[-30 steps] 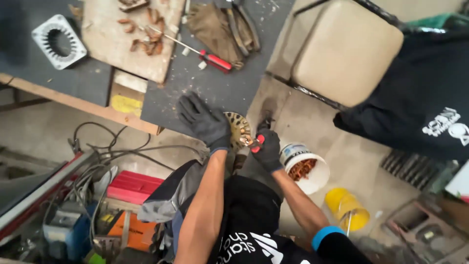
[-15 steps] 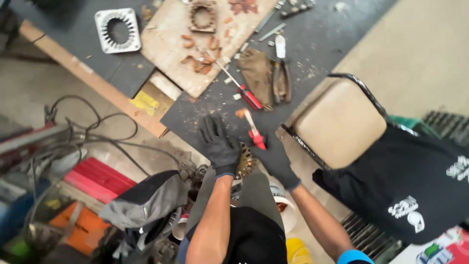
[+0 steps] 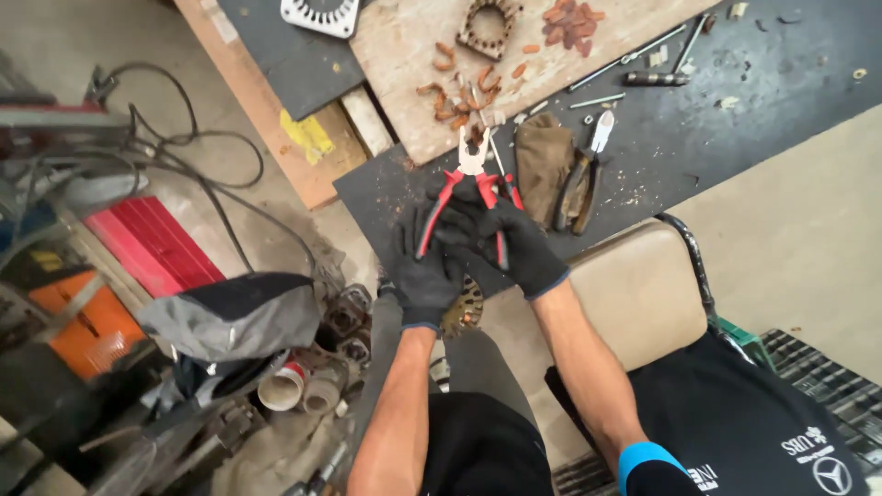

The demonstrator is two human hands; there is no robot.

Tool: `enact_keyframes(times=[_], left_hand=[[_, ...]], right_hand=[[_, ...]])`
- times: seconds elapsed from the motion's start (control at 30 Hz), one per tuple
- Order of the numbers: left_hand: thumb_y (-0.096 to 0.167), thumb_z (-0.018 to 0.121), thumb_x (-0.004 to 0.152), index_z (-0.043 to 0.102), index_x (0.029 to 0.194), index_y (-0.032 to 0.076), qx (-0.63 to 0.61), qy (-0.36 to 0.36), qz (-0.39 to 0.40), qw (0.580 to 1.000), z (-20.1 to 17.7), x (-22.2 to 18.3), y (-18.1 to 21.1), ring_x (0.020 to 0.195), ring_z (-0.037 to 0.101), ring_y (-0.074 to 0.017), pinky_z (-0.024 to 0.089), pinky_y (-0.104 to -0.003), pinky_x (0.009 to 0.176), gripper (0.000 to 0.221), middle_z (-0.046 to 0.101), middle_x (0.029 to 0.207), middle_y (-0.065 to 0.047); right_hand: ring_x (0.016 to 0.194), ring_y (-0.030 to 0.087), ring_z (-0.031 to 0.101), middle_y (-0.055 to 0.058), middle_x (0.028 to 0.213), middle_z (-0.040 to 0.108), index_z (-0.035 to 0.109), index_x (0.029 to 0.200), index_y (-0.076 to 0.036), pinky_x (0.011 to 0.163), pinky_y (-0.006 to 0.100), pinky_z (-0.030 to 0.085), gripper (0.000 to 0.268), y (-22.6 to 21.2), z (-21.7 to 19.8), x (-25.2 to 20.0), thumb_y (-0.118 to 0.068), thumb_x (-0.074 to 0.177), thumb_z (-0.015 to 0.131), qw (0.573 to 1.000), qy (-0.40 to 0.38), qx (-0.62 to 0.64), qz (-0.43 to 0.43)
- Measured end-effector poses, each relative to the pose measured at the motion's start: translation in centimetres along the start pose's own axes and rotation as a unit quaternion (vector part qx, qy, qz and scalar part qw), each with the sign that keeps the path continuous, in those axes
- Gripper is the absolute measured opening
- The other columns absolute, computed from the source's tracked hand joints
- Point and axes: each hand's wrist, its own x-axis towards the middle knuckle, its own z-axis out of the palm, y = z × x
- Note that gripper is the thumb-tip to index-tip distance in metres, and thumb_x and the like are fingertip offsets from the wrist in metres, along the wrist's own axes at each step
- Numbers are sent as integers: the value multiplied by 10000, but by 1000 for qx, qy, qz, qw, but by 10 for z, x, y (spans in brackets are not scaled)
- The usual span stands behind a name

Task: Disassembling a motor stator by cutting and removing copper windings using pliers

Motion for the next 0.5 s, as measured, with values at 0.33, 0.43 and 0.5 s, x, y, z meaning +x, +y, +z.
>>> enact_keyframes(times=[0.33,0.43,0.5], left_hand=[[272,556,676,472,1525,107,23,-63,14,998,17,-13,-13,1492,370,-377,285,-570,1232,869,442,1555,-187],[284,575,657,523,1480,73,20,-49,22,998,14,-12,-13,1483,375,-396,296,-569,1222,852,476,1516,-206],[298,563,697,502,1506,96,39,-60,28,997,14,-13,-15,1499,343,-386,282,-571,1227,836,455,1543,-198]], right_hand=[[1125,393,694,248,1093,737,665,1131,73,939,532,565,556,35,-17,-171,113,584,574,959,226,-160,53],[1115,450,690,319,1100,722,664,1147,144,975,575,541,537,71,-46,-211,136,626,537,927,287,-226,85],[1177,292,642,172,1164,717,668,1296,13,1023,439,513,637,83,-41,-214,118,673,588,851,293,-410,148]])
